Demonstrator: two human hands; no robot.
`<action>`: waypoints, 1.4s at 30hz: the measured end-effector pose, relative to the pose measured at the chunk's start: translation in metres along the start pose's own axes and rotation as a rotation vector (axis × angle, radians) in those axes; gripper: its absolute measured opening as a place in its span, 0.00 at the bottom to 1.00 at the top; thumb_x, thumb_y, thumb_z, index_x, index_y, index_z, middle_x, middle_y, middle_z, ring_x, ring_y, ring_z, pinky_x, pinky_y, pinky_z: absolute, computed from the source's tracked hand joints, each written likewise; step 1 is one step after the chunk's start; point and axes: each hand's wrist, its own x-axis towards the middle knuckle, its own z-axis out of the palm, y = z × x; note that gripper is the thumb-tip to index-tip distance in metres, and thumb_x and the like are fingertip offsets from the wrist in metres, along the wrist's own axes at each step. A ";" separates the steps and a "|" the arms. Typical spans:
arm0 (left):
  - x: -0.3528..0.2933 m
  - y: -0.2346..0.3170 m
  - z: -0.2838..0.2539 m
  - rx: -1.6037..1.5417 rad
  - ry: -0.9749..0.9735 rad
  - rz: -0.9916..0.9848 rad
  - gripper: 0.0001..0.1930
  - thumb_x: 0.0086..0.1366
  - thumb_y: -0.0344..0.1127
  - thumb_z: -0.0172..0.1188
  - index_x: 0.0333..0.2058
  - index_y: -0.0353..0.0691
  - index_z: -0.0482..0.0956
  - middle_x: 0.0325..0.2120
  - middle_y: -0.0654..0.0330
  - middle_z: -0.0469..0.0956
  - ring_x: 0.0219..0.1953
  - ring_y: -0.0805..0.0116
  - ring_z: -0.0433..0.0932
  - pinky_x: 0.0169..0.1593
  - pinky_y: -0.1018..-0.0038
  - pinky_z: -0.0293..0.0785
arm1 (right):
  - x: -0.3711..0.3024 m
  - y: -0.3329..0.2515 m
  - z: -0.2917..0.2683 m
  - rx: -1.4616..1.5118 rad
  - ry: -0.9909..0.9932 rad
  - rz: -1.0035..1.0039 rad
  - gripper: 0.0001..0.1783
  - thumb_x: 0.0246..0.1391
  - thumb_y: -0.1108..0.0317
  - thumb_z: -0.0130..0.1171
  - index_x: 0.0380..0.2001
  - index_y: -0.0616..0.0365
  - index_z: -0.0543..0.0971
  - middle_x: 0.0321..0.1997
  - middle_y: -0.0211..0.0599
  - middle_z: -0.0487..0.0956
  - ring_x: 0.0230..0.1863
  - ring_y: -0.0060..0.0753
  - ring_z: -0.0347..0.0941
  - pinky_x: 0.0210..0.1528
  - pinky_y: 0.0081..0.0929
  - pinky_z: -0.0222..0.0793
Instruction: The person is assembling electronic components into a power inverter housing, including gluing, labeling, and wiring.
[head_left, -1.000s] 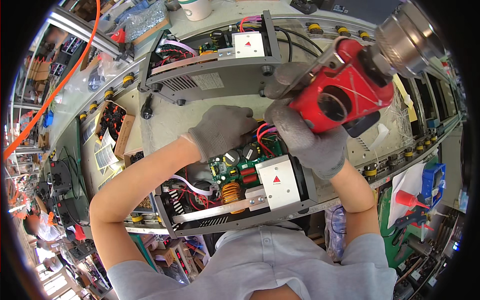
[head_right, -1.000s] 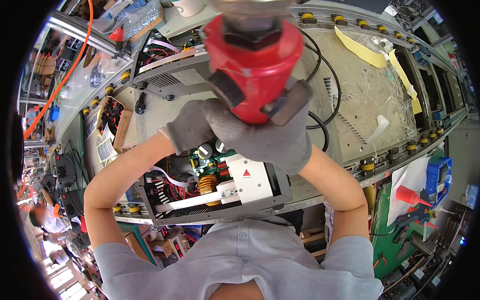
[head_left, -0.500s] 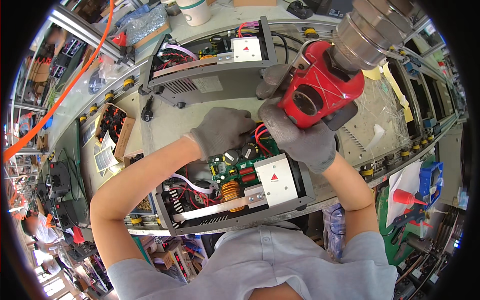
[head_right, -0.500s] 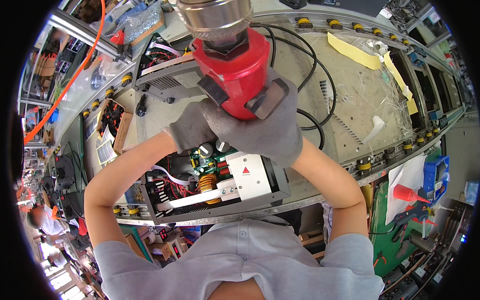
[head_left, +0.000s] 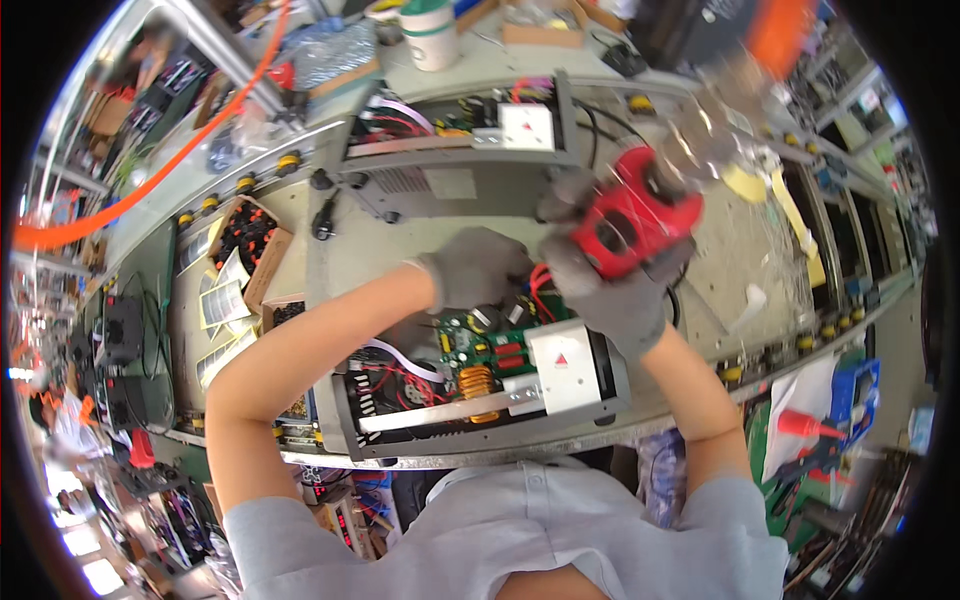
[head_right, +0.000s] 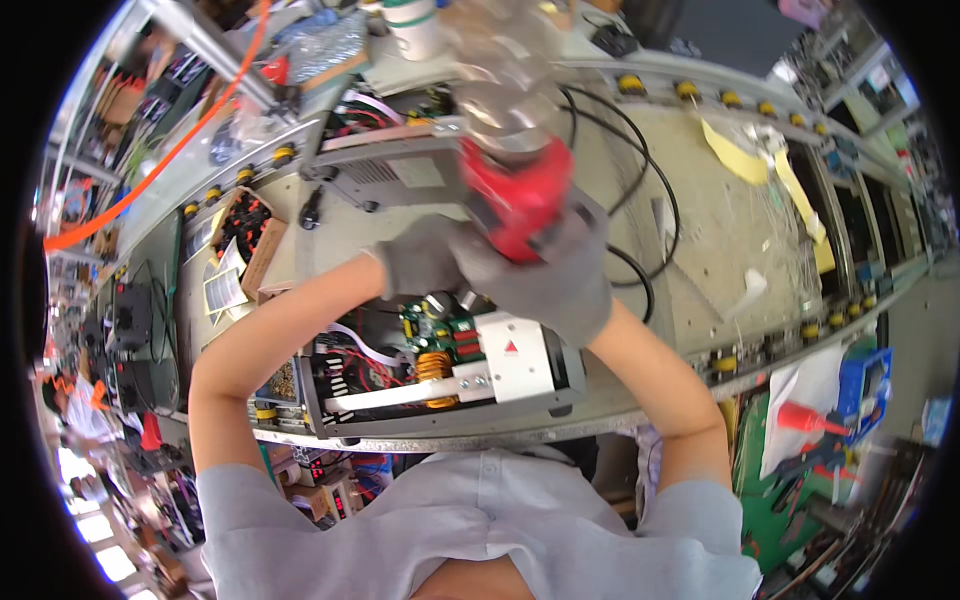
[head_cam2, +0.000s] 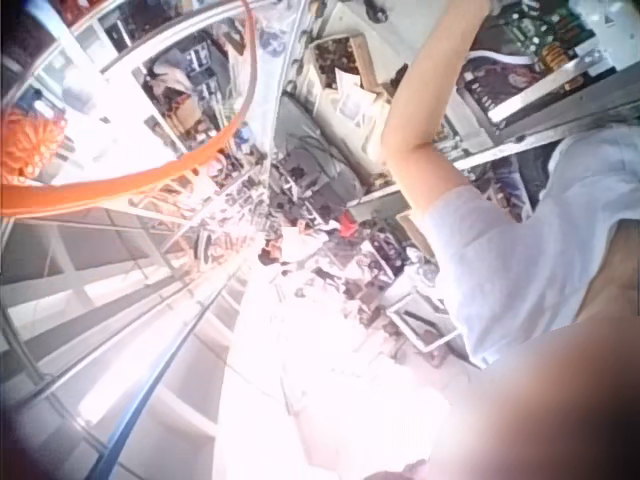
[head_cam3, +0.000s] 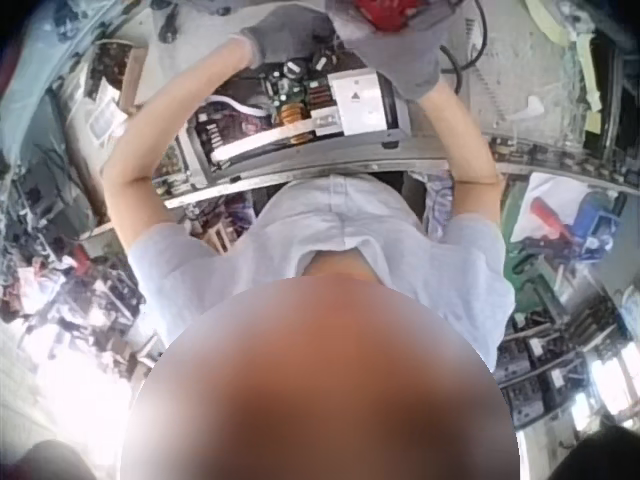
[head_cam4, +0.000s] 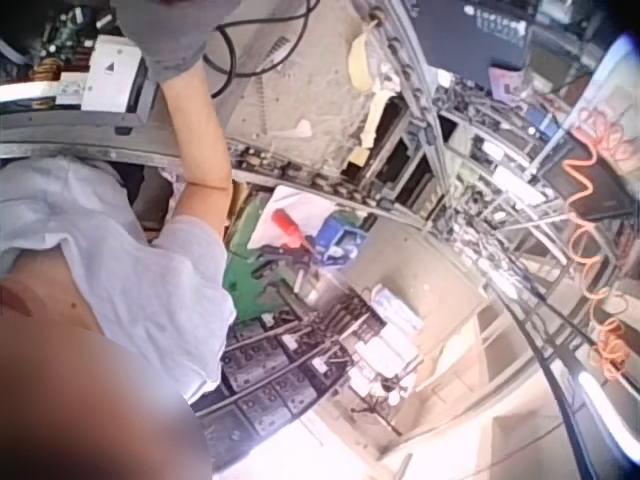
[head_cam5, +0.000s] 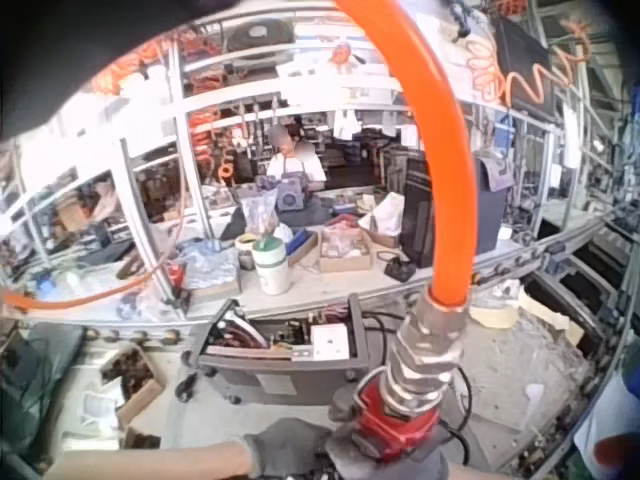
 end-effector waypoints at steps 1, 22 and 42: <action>0.001 0.003 0.001 -0.001 0.008 0.009 0.12 0.51 0.40 0.58 0.33 0.43 0.79 0.32 0.53 0.78 0.37 0.50 0.76 0.40 0.60 0.72 | 0.005 -0.004 -0.007 0.169 0.007 -0.088 0.24 0.37 0.73 0.67 0.41 0.63 0.72 0.38 0.34 0.77 0.35 0.23 0.76 0.37 0.24 0.72; -0.002 0.013 -0.009 0.073 -0.024 -0.086 0.10 0.53 0.38 0.57 0.33 0.43 0.80 0.27 0.52 0.78 0.34 0.52 0.77 0.39 0.61 0.72 | 0.003 -0.007 0.001 0.148 0.142 -0.266 0.24 0.41 0.82 0.58 0.44 0.62 0.66 0.35 0.35 0.75 0.33 0.24 0.73 0.37 0.22 0.72; 0.001 0.018 -0.006 0.186 -0.076 -0.134 0.10 0.53 0.36 0.57 0.35 0.44 0.80 0.31 0.54 0.78 0.38 0.53 0.77 0.42 0.62 0.73 | 0.000 -0.008 0.006 0.252 0.178 -0.182 0.17 0.33 0.70 0.70 0.30 0.62 0.76 0.27 0.36 0.78 0.25 0.33 0.76 0.29 0.26 0.72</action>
